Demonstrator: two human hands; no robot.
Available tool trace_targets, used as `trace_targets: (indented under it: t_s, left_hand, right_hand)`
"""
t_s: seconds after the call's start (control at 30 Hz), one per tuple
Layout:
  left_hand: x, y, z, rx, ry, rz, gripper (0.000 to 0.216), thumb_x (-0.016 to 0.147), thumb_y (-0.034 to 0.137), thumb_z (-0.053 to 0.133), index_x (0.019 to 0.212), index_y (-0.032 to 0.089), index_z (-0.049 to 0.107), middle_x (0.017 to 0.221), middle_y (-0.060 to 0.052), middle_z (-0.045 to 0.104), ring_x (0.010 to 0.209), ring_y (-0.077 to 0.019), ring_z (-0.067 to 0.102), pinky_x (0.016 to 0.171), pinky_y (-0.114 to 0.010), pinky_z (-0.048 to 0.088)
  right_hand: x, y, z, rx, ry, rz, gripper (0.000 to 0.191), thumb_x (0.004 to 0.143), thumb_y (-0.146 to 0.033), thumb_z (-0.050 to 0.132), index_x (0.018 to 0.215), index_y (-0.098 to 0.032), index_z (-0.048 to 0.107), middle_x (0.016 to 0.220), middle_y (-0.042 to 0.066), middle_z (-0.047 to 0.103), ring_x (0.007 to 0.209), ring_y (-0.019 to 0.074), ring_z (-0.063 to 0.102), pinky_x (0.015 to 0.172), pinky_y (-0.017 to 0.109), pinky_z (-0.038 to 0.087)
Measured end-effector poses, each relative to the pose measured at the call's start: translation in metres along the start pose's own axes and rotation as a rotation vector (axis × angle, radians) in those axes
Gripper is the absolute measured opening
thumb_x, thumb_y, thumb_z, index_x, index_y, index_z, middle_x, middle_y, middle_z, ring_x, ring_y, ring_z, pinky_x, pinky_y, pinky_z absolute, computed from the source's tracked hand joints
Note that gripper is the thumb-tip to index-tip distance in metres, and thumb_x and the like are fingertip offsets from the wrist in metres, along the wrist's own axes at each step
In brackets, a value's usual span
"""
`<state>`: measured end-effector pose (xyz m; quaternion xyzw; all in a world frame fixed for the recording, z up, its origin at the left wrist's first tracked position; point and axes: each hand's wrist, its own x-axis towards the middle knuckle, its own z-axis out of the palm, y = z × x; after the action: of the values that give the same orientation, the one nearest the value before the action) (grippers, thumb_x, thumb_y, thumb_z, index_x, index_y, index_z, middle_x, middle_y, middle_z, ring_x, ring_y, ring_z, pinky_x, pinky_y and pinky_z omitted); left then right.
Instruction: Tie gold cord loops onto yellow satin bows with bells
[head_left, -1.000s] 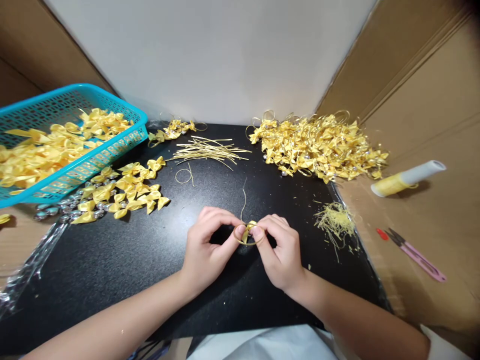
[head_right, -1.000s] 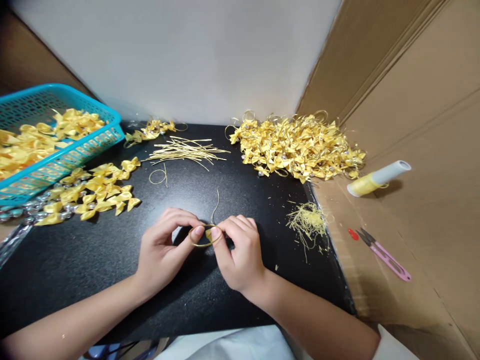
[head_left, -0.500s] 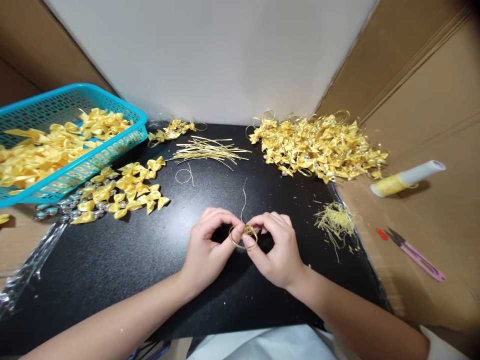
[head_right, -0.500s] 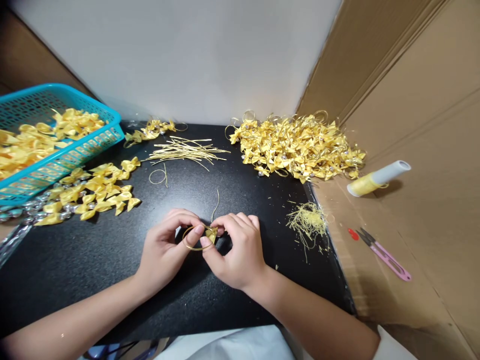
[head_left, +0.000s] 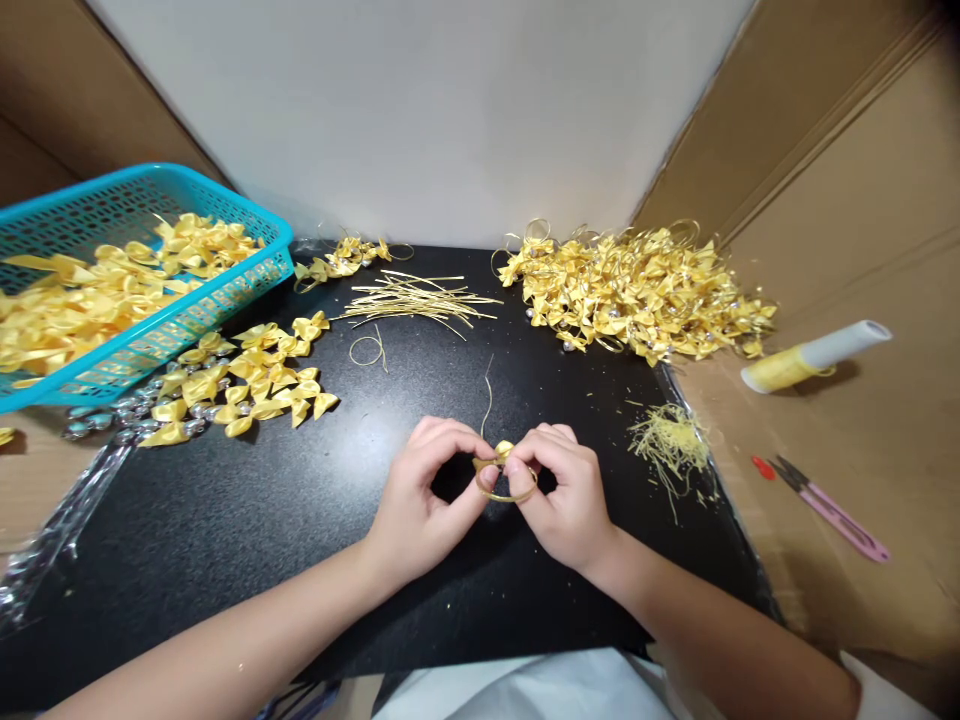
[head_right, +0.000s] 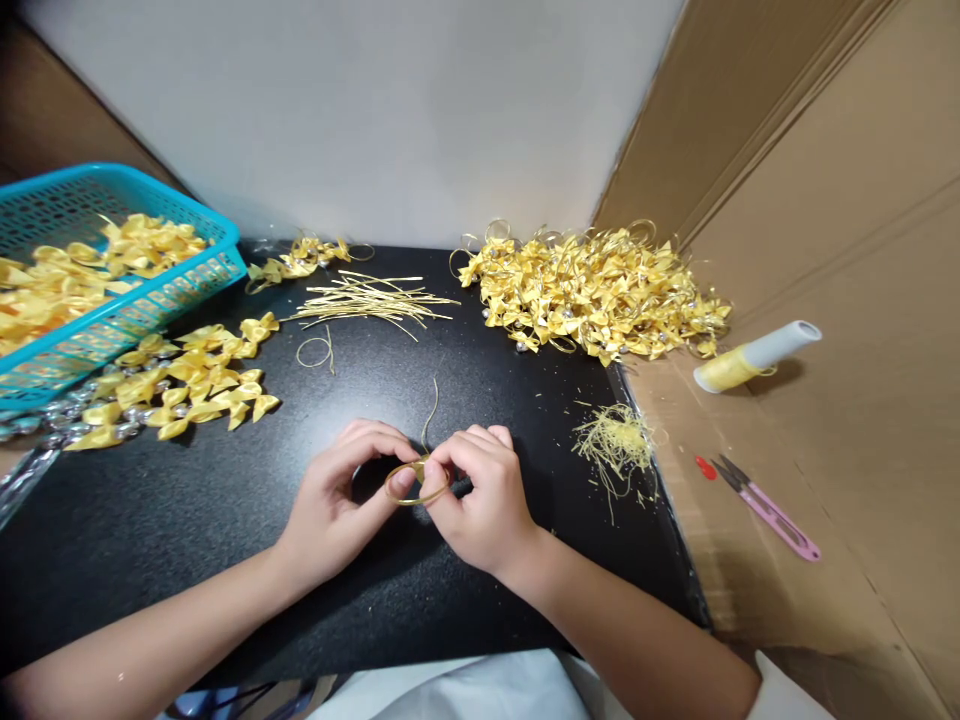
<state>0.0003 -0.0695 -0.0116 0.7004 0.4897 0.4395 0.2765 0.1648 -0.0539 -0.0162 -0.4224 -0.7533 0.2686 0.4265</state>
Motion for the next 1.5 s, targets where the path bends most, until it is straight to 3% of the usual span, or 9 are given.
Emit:
trace_targets:
  t_s: [0.2,0.73,0.93,1.03,1.13,1.23,1.37,1.5]
  left_hand:
    - [0.002,0.001,-0.002,0.049,-0.007,0.104,0.007,0.082,0.016,0.064,0.076,0.019,0.063,0.071,0.0,0.066,0.072,-0.0149,0.057,0.072,-0.03,0.045]
    - [0.0,-0.001,-0.001,0.076,-0.003,0.058,0.008,0.084,0.018,0.063,0.076,0.02,0.063,0.071,-0.001,0.067,0.074,-0.0161,0.058,0.07,-0.03,0.045]
    - [0.004,-0.001,-0.003,0.08,-0.084,0.03,0.007,0.084,0.02,0.06,0.078,0.02,0.061,0.074,-0.001,0.067,0.075,-0.0168,0.056,0.072,-0.032,0.044]
    - [0.008,-0.004,-0.006,0.247,-0.193,-0.04,0.006,0.077,0.024,0.061,0.082,0.02,0.061,0.082,-0.003,0.067,0.08,-0.0206,0.057,0.074,-0.035,0.043]
    - [0.01,-0.01,-0.008,0.426,-0.271,-0.098,0.013,0.076,0.033,0.064,0.08,0.021,0.061,0.083,-0.004,0.067,0.083,-0.0232,0.056,0.074,-0.037,0.042]
    - [0.01,-0.014,-0.007,0.462,-0.302,-0.097,0.02,0.08,0.041,0.064,0.08,0.021,0.063,0.084,-0.004,0.066,0.084,-0.0237,0.056,0.073,-0.037,0.041]
    - [0.009,-0.016,-0.006,0.433,-0.297,-0.102,0.016,0.082,0.036,0.064,0.08,0.021,0.064,0.084,-0.004,0.066,0.083,-0.0226,0.057,0.072,-0.036,0.04]
    - [0.009,-0.014,-0.004,0.386,-0.299,-0.112,0.007,0.082,0.028,0.065,0.08,0.021,0.063,0.085,-0.003,0.066,0.085,-0.0219,0.056,0.072,-0.034,0.04]
  right_hand:
    - [0.0,0.001,-0.001,-0.002,-0.024,-0.024,0.023,0.086,-0.019,0.053,0.063,-0.019,0.049,0.057,-0.004,0.053,0.058,0.011,0.046,0.066,0.031,0.033]
    - [0.0,-0.001,-0.003,-0.067,-0.063,-0.039,0.015,0.083,-0.021,0.053,0.068,-0.019,0.051,0.059,-0.003,0.052,0.059,0.0114,0.047,0.068,0.032,0.032]
    - [0.003,0.003,-0.003,-0.053,-0.019,-0.064,0.022,0.081,-0.015,0.053,0.061,-0.019,0.048,0.055,-0.004,0.051,0.055,0.0102,0.045,0.065,0.03,0.032]
    - [0.009,0.01,-0.008,-0.059,-0.036,-0.004,0.021,0.079,-0.015,0.056,0.059,-0.019,0.05,0.053,-0.004,0.051,0.055,0.0111,0.046,0.063,0.03,0.034]
    - [0.016,0.019,-0.015,-0.098,-0.134,0.088,0.019,0.075,-0.012,0.061,0.059,-0.019,0.056,0.062,-0.001,0.057,0.066,0.0144,0.05,0.066,0.03,0.038]
    - [0.019,0.025,-0.018,-0.135,-0.19,0.132,0.017,0.072,-0.01,0.067,0.059,-0.02,0.062,0.08,0.003,0.058,0.083,0.0183,0.051,0.076,0.033,0.043]
    - [0.018,0.026,-0.018,-0.101,-0.26,0.156,0.015,0.073,-0.01,0.068,0.062,-0.02,0.066,0.092,0.005,0.062,0.093,0.0206,0.051,0.086,0.039,0.043]
    - [0.017,0.021,-0.018,-0.092,-0.279,0.169,0.016,0.076,-0.01,0.065,0.062,-0.02,0.064,0.088,0.004,0.065,0.088,0.0194,0.053,0.082,0.037,0.044]
